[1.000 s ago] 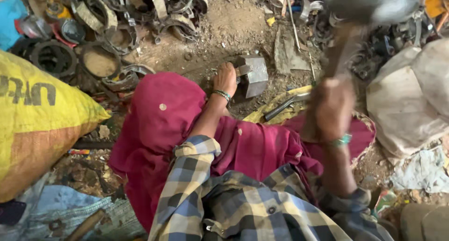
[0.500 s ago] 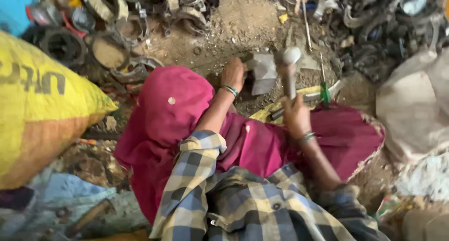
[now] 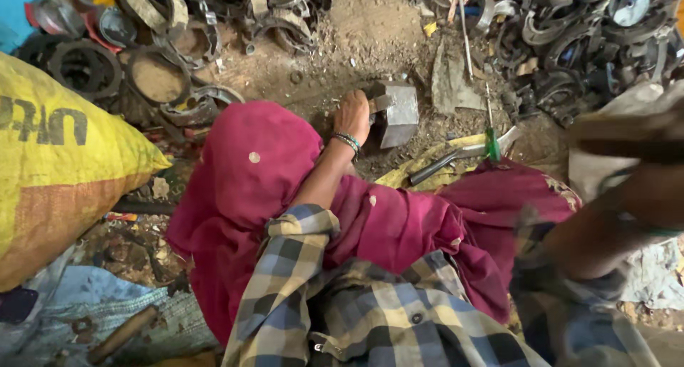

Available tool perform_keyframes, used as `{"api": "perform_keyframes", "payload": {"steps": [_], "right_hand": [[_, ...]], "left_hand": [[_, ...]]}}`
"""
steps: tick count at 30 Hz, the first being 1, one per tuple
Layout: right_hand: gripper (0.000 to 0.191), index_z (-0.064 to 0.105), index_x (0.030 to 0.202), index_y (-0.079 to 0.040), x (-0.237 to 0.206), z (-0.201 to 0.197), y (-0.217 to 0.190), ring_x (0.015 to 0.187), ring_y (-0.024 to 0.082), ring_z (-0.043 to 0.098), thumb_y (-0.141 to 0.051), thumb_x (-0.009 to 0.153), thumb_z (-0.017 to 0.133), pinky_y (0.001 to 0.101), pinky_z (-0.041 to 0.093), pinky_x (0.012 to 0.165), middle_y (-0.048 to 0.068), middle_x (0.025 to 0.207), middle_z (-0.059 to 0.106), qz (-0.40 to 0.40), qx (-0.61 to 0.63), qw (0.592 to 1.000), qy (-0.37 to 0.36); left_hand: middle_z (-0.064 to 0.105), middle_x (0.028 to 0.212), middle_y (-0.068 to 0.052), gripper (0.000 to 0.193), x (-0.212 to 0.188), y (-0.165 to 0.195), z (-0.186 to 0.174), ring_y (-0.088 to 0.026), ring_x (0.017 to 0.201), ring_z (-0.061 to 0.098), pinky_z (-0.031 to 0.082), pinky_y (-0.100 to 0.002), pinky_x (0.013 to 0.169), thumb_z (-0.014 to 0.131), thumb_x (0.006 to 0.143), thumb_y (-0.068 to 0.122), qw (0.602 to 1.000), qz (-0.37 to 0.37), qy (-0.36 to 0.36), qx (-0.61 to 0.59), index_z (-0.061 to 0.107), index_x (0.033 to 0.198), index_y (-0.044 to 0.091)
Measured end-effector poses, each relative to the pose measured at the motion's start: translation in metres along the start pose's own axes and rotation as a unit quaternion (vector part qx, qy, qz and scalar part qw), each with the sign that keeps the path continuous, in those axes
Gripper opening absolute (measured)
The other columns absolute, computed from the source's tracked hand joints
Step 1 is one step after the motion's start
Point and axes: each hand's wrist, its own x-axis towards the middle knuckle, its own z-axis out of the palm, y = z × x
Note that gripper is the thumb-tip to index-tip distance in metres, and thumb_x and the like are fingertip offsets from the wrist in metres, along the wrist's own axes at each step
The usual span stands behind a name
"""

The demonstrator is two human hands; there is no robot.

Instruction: The person sits on the ground among piles of scrap metal, places a metal piece on a small anvil block, and strikes it repeatedly with a hammer. They wrap pieces in a cloth, reposition them on the block, and set finished pieces aside into the surrounding scrap piles.

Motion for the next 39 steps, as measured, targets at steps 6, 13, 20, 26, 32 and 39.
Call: {"api": "perform_keyframes", "payload": {"steps": [6,13,20,26,32,39], "right_hand": [[0.04,0.058,0.107,0.002,-0.138,0.124,0.089,0.07,0.046,0.065,-0.038,0.105,0.059,0.0527,0.051,0.058,0.026,0.078,0.068,0.186,-0.375,0.832,-0.363],[0.037,0.056,0.106,-0.003,-0.112,0.054,0.079,0.064,0.026,0.071,-0.039,0.108,0.046,0.0429,0.059,0.05,0.012,0.078,0.068,0.378,-0.201,0.886,-0.177],[0.039,0.056,0.105,0.001,-0.007,-0.005,-0.007,0.06,0.023,0.066,-0.035,0.111,0.042,0.0375,0.051,0.049,0.013,0.074,0.062,0.077,-0.018,0.997,-0.002],[0.038,0.059,0.108,0.002,-0.085,0.079,0.03,0.057,0.025,0.067,-0.035,0.107,0.049,0.0395,0.053,0.048,0.016,0.072,0.066,0.127,-0.323,0.92,-0.182],[0.04,0.059,0.11,0.002,-0.141,0.111,0.082,0.057,0.024,0.068,-0.037,0.106,0.05,0.0386,0.057,0.045,0.013,0.074,0.068,0.432,-0.228,0.842,-0.228],[0.038,0.06,0.11,0.002,-0.074,0.024,0.013,0.06,0.019,0.06,-0.032,0.116,0.044,0.0334,0.051,0.048,0.009,0.08,0.063,0.26,-0.069,0.96,-0.071]], "left_hand": [[0.063,0.105,-0.02,0.019,-0.001,0.0,-0.005,-0.04,0.096,0.066,0.056,-0.05,0.076,0.061,0.085,0.002,1.0,0.009,0.01,-0.015,0.055,0.103,0.005],[0.061,0.107,-0.019,0.02,-0.002,0.0,-0.005,-0.039,0.098,0.066,0.056,-0.051,0.078,0.06,0.084,0.003,1.0,0.021,-0.008,0.009,0.054,0.104,0.005],[0.061,0.106,-0.019,0.021,-0.005,-0.002,0.005,-0.037,0.099,0.066,0.057,-0.048,0.079,0.061,0.085,0.003,1.0,0.014,0.0,0.021,0.053,0.105,0.005],[0.062,0.104,-0.02,0.018,-0.005,-0.002,-0.002,-0.038,0.095,0.066,0.057,-0.048,0.077,0.063,0.087,0.005,1.0,0.015,-0.004,0.006,0.055,0.103,0.005],[0.064,0.102,-0.021,0.012,0.006,-0.004,-0.009,-0.039,0.092,0.067,0.055,-0.052,0.076,0.059,0.094,0.007,0.999,-0.004,-0.03,0.008,0.057,0.106,0.004],[0.062,0.103,-0.021,0.019,0.0,-0.003,0.001,-0.04,0.097,0.067,0.057,-0.049,0.078,0.06,0.083,0.003,0.998,0.028,0.048,-0.007,0.055,0.102,0.003]]}}
